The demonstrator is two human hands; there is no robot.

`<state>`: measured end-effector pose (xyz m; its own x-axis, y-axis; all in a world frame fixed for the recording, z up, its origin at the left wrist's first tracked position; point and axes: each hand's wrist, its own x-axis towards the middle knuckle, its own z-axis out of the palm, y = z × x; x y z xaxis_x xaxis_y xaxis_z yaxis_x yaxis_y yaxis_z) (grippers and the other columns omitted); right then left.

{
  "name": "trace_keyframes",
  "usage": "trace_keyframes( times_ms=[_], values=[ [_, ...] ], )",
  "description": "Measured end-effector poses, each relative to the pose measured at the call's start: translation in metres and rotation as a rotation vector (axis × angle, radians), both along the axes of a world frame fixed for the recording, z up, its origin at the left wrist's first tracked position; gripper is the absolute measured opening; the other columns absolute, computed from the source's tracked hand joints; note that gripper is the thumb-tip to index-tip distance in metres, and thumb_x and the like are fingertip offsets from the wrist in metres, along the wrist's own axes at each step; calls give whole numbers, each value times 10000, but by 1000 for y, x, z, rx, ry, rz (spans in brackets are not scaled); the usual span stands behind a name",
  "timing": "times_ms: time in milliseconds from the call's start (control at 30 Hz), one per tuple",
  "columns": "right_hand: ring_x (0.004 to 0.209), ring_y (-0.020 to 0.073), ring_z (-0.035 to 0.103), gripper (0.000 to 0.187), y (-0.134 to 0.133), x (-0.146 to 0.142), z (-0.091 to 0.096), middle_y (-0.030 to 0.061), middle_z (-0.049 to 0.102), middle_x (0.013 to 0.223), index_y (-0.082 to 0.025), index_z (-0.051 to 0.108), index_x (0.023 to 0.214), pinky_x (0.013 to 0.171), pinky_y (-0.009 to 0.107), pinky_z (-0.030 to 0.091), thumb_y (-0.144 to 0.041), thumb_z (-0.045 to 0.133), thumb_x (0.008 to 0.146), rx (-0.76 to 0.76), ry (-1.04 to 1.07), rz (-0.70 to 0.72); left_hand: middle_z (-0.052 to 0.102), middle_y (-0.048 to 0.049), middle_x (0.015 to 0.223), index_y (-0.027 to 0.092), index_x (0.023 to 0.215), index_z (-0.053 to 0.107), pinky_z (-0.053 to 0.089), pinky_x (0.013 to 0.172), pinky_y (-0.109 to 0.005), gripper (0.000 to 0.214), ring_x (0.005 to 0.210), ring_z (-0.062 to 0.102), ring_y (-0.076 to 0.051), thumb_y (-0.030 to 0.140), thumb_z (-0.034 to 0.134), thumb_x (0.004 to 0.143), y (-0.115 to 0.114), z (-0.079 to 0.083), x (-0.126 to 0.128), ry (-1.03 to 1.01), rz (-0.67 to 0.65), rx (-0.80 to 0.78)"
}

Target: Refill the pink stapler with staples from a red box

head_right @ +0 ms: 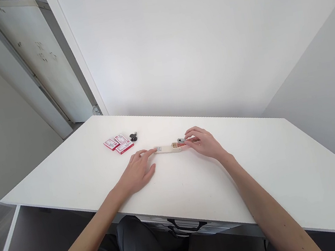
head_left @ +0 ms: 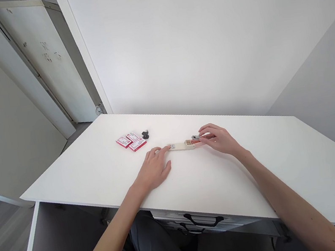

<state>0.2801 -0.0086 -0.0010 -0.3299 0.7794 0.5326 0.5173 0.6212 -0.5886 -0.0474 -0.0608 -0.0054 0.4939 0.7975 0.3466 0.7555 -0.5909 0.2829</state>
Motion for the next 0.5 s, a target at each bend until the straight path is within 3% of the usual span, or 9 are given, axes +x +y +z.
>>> trace_keyframes(
  times_ms=[400, 500],
  values=[
    [963, 238, 730, 323, -2, -7, 3, 77, 713, 1155, -293, 763, 1049, 863, 438, 676, -588, 652, 982, -53, 66, -47, 639, -160, 1385, 203, 1547, 441, 481, 1112, -543, 520, 1387, 504, -345, 336, 451, 1045, -1, 3, 1, 4, 16, -28],
    [910, 238, 742, 393, -1, -8, 4, 72, 746, 1110, -269, 756, 1000, 833, 414, 634, -645, 648, 961, -120, 174, -167, 636, -167, 1389, 188, 1542, 445, 481, 1114, -538, 517, 1389, 507, -343, 328, 449, 1045, -1, 3, 2, 15, 22, -30]
  ],
)
